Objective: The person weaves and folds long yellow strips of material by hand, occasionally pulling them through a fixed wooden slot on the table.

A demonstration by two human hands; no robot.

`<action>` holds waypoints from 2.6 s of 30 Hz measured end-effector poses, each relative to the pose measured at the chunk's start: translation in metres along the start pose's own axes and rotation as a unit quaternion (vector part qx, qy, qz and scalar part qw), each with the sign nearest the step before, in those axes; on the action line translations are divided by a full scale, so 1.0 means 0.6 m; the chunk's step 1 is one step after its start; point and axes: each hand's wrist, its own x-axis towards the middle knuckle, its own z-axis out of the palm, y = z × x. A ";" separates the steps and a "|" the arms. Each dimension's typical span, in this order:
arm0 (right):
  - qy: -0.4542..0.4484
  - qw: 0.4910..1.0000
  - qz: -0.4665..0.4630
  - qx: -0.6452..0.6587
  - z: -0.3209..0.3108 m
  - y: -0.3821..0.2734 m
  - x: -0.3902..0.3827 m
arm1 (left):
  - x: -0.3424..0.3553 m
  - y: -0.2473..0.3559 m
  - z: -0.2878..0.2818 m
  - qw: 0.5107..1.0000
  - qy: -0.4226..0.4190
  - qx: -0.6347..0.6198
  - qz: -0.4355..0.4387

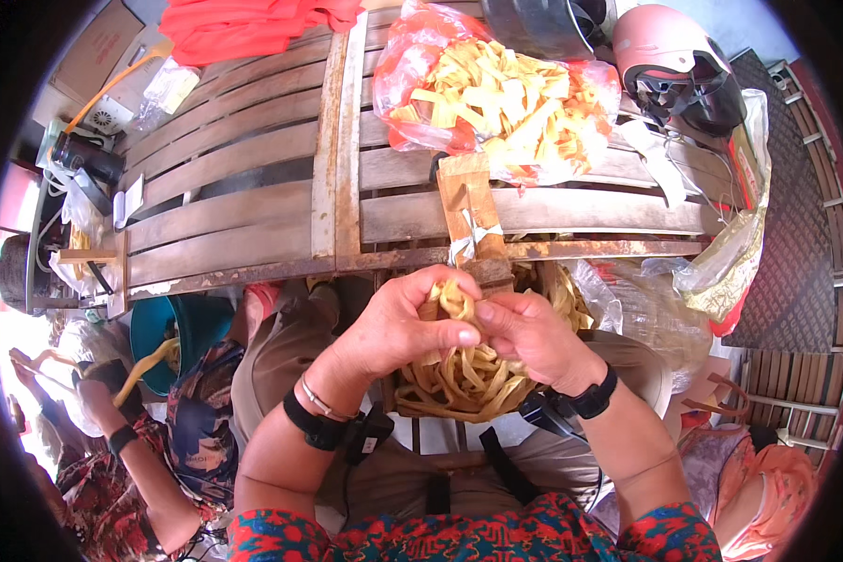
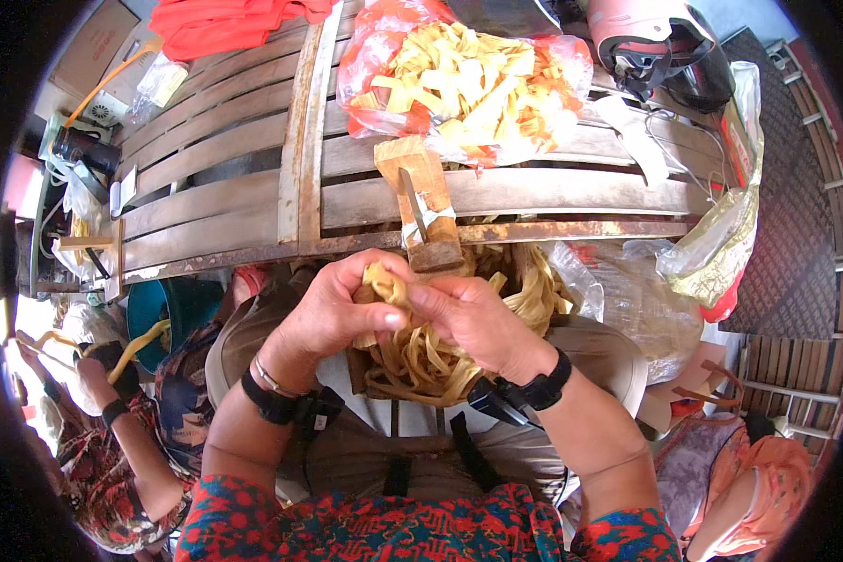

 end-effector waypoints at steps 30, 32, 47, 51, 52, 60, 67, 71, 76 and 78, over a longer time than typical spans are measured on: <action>0.048 0.656 -0.592 -0.466 -0.001 0.001 0.052 | 0.016 -0.058 0.027 0.974 0.179 0.091 -0.107; 0.011 0.699 -0.567 -0.436 -0.002 -0.025 0.026 | -0.003 -0.056 0.033 0.955 -0.034 0.251 -0.154; -0.186 0.944 0.139 0.232 0.016 0.026 0.012 | 0.015 0.004 -0.014 0.666 0.003 0.578 0.472; -0.047 0.974 0.050 0.217 0.023 0.025 0.018 | -0.001 -0.006 -0.002 0.673 0.076 0.592 0.436; 0.034 0.983 -0.007 0.182 0.026 0.021 0.018 | 0.000 -0.011 -0.002 0.669 0.080 0.594 0.440; 0.062 0.905 -0.289 -0.305 0.006 0.026 0.017 | -0.002 -0.027 -0.011 0.830 0.053 0.513 0.215; 0.082 0.909 -0.242 -0.328 -0.003 0.053 0.042 | -0.001 -0.015 -0.003 0.727 0.032 0.593 0.344; -0.122 0.983 0.100 0.099 -0.008 0.016 0.011 | -0.016 0.017 -0.021 0.885 0.091 0.316 0.331; -0.140 0.984 0.036 0.102 -0.004 0.006 0.009 | -0.018 0.026 -0.010 0.962 0.158 0.178 0.133; -0.103 0.990 0.043 0.088 0.003 0.008 0.013 | -0.011 0.017 -0.015 0.982 0.122 0.091 0.110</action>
